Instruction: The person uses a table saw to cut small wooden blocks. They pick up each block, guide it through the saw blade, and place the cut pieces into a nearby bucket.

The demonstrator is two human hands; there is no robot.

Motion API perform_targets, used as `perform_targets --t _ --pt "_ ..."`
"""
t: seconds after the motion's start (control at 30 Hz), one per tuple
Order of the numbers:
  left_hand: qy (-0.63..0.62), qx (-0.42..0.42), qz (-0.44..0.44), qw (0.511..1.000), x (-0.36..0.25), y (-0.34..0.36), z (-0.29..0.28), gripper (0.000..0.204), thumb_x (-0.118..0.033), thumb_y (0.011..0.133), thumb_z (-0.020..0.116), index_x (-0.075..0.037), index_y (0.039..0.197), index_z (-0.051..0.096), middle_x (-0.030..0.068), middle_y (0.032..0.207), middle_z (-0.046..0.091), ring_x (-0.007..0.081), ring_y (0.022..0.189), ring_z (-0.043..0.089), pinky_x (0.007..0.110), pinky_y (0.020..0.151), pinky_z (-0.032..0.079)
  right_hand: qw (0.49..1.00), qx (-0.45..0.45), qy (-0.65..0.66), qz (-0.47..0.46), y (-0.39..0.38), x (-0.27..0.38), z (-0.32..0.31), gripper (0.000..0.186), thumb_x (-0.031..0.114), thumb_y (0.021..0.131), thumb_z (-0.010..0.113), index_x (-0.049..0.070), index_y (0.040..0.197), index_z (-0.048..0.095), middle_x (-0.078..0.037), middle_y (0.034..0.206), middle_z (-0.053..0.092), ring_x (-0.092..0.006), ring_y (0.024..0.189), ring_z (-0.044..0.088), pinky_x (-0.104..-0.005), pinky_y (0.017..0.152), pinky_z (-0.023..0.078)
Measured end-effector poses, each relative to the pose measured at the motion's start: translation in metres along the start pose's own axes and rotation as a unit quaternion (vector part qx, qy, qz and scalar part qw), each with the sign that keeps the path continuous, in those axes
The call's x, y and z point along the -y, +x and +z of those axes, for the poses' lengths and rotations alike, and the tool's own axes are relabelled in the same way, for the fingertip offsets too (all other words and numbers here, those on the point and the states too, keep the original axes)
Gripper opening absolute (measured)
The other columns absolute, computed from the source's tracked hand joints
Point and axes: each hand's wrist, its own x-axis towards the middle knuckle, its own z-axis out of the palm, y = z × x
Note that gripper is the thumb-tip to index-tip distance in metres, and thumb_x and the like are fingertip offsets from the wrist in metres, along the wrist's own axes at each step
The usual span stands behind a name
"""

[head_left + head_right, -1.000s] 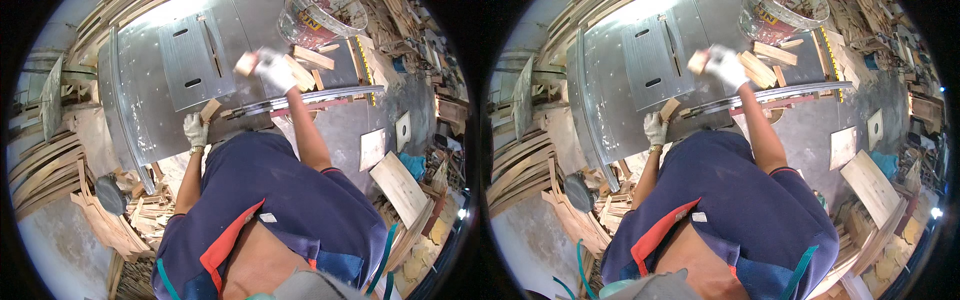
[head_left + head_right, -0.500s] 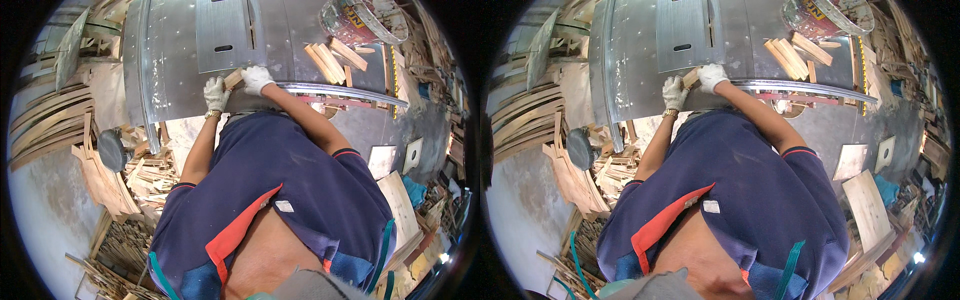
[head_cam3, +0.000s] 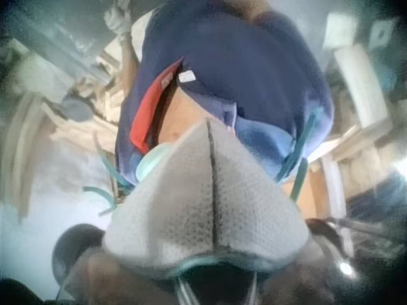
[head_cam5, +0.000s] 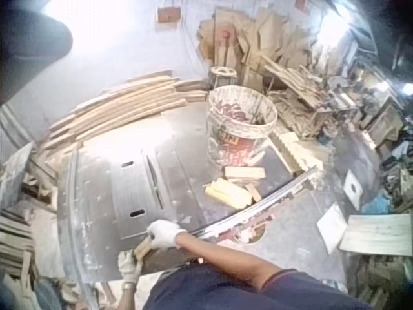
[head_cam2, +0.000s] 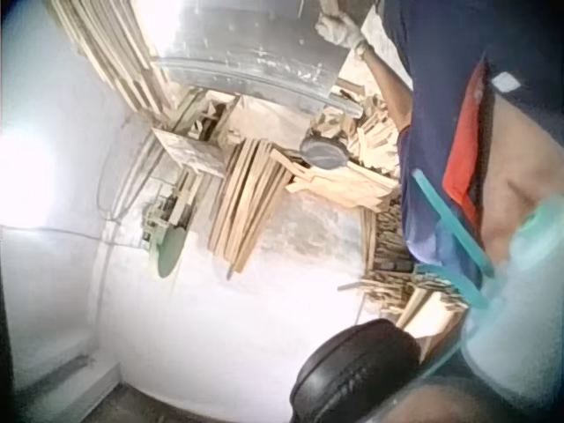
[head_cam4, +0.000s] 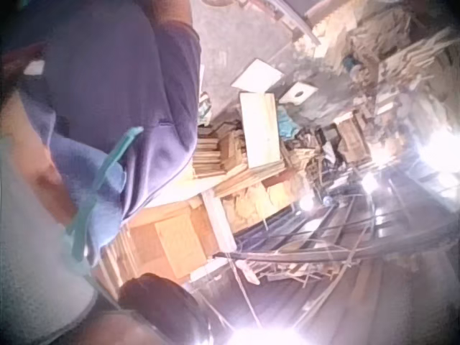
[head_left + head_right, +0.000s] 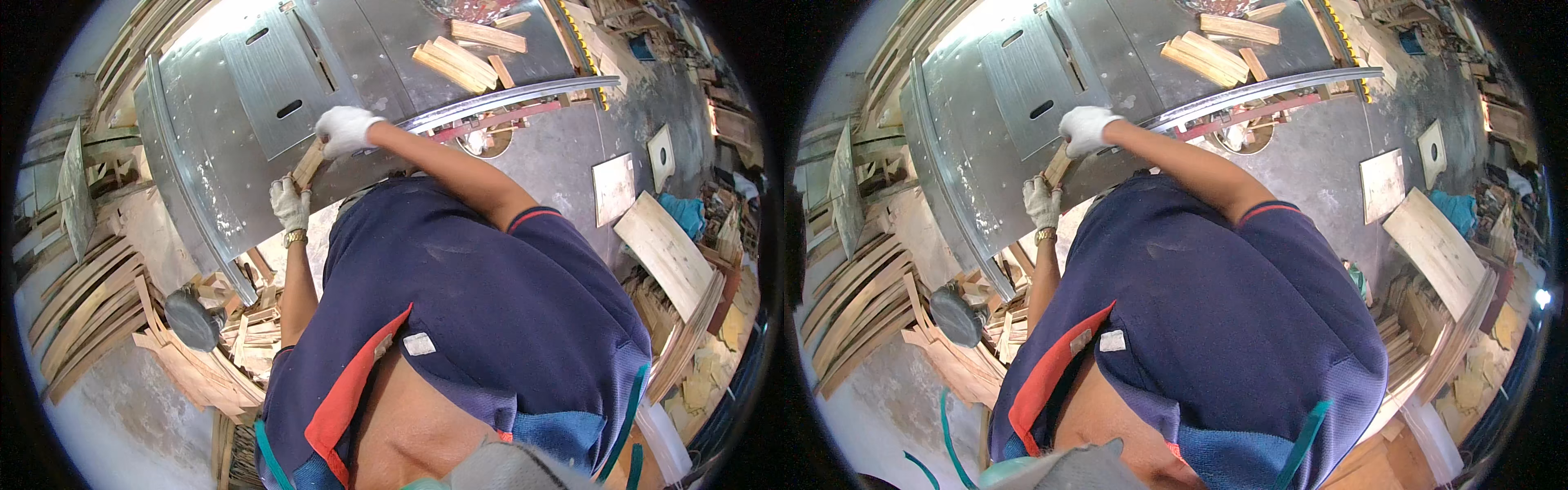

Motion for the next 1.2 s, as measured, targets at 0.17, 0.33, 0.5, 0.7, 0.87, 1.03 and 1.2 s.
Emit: perform_targets --t 0.17,0.33,0.5,0.7,0.87,1.03,1.2 --pt "-0.064 0.002 0.024 0.998 -0.002 0.012 -0.004 0.050 -0.020 0.079 0.089 -0.010 0.124 0.072 0.0126 0.116 0.065 0.0358 0.113 0.062 0.047 0.098 0.054 0.956 0.046 0.277 0.085 -0.141 -0.074 -0.034 0.032 0.033 0.093 0.068 0.003 0.085 0.076 -0.005 0.069 0.067 -0.0140 0.067 0.064 -0.0333 0.063 0.052" --pt "-0.052 0.006 0.061 0.997 -0.010 0.036 -0.002 0.053 -0.018 0.074 0.090 -0.013 0.124 0.072 0.0116 0.117 0.067 0.0351 0.114 0.064 0.047 0.098 0.054 0.904 -0.079 0.100 0.408 -0.280 -0.198 0.026 0.027 0.028 0.087 0.071 0.004 0.095 0.077 -0.012 0.081 0.076 -0.0239 0.073 0.072 -0.0377 0.070 0.057" --pt "-0.014 0.020 0.142 0.990 -0.026 0.061 0.005 0.054 -0.019 0.072 0.089 -0.015 0.123 0.071 0.0089 0.115 0.067 0.0330 0.113 0.064 0.047 0.097 0.054 0.879 -0.296 0.034 0.373 -0.255 -0.168 0.034 0.030 0.025 0.083 0.073 0.008 0.107 0.078 -0.019 0.091 0.076 -0.0391 0.088 0.075 -0.0477 0.083 0.058" --pt "-0.023 0.062 0.173 0.983 -0.045 0.079 0.012 0.054 -0.023 0.073 0.089 -0.015 0.123 0.072 0.0086 0.116 0.065 0.0325 0.114 0.063 0.046 0.096 0.053 0.977 -0.140 -0.058 0.152 -0.133 -0.084 0.010 0.072 0.026 0.075 0.081 0.011 0.143 0.062 -0.017 0.136 0.065 -0.0376 0.132 0.059 -0.0475 0.112 0.047" --pt "-0.053 0.045 0.183 0.981 -0.045 0.075 0.010 0.055 -0.024 0.074 0.088 -0.015 0.126 0.072 0.0077 0.113 0.065 0.0325 0.111 0.063 0.047 0.094 0.053 0.981 -0.035 -0.150 0.120 -0.073 -0.088 0.034 0.088 0.030 0.073 0.085 0.017 0.153 0.052 -0.013 0.141 0.062 -0.0358 0.136 0.057 -0.0483 0.113 0.048" --pt "-0.060 0.042 0.158 0.985 -0.047 0.068 0.014 0.052 -0.024 0.075 0.088 -0.016 0.124 0.074 0.0058 0.109 0.064 0.0298 0.108 0.063 0.047 0.093 0.053 0.985 -0.023 -0.116 0.124 -0.063 -0.100 0.045 0.085 0.030 0.074 0.082 0.020 0.153 0.053 -0.012 0.149 0.060 -0.0300 0.142 0.054 -0.0445 0.116 0.048" --pt "-0.028 0.027 0.159 0.987 -0.050 0.077 0.013 0.053 -0.027 0.074 0.090 -0.018 0.123 0.074 0.0044 0.108 0.064 0.0284 0.107 0.063 0.047 0.092 0.051 0.987 0.000 -0.106 0.122 -0.051 -0.106 0.034 0.089 0.030 0.069 0.084 0.020 0.153 0.055 -0.012 0.139 0.065 -0.0313 0.134 0.061 -0.0433 0.110 0.052"
